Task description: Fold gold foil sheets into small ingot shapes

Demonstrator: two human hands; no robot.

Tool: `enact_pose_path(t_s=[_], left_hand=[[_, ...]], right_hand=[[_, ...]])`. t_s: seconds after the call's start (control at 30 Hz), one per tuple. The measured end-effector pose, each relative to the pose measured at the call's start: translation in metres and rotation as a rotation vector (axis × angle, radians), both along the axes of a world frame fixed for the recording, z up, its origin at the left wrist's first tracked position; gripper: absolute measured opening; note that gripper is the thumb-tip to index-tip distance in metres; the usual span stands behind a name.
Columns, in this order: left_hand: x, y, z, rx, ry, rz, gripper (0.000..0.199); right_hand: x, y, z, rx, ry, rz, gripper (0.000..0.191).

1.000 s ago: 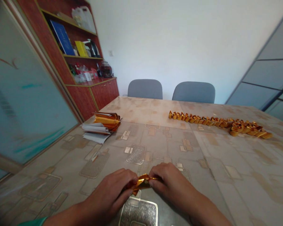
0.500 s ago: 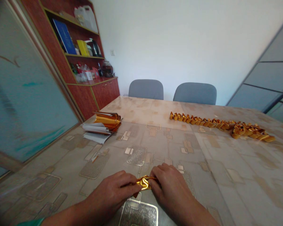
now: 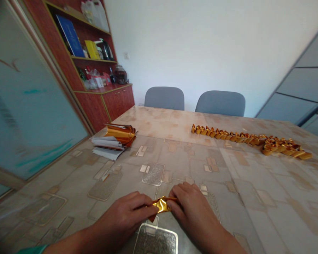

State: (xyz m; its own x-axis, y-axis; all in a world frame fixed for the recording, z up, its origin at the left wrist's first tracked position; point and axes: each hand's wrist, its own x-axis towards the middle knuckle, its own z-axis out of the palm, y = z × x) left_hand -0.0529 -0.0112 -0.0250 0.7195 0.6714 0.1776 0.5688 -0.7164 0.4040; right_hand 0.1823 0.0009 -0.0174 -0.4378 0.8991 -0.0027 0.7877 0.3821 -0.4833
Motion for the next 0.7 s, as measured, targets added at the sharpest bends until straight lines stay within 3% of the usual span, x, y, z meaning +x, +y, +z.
enact_pose_path(t_s=[0.3,0.43,0.7], left_hand=[[-0.002,-0.001,-0.002,0.034,-0.018,-0.022,0.020],[-0.004,-0.001,-0.006,0.065,-0.028,-0.014,0.016],[-0.008,0.000,0.006,-0.086,-0.166,0.006,0.023]], right_hand=[[0.000,0.000,0.000,-0.007,0.034,-0.044,0.010],[0.003,0.003,0.001,0.003,0.059,0.019,0.016],[0.008,0.007,0.003,-0.026,0.150,0.094,0.020]])
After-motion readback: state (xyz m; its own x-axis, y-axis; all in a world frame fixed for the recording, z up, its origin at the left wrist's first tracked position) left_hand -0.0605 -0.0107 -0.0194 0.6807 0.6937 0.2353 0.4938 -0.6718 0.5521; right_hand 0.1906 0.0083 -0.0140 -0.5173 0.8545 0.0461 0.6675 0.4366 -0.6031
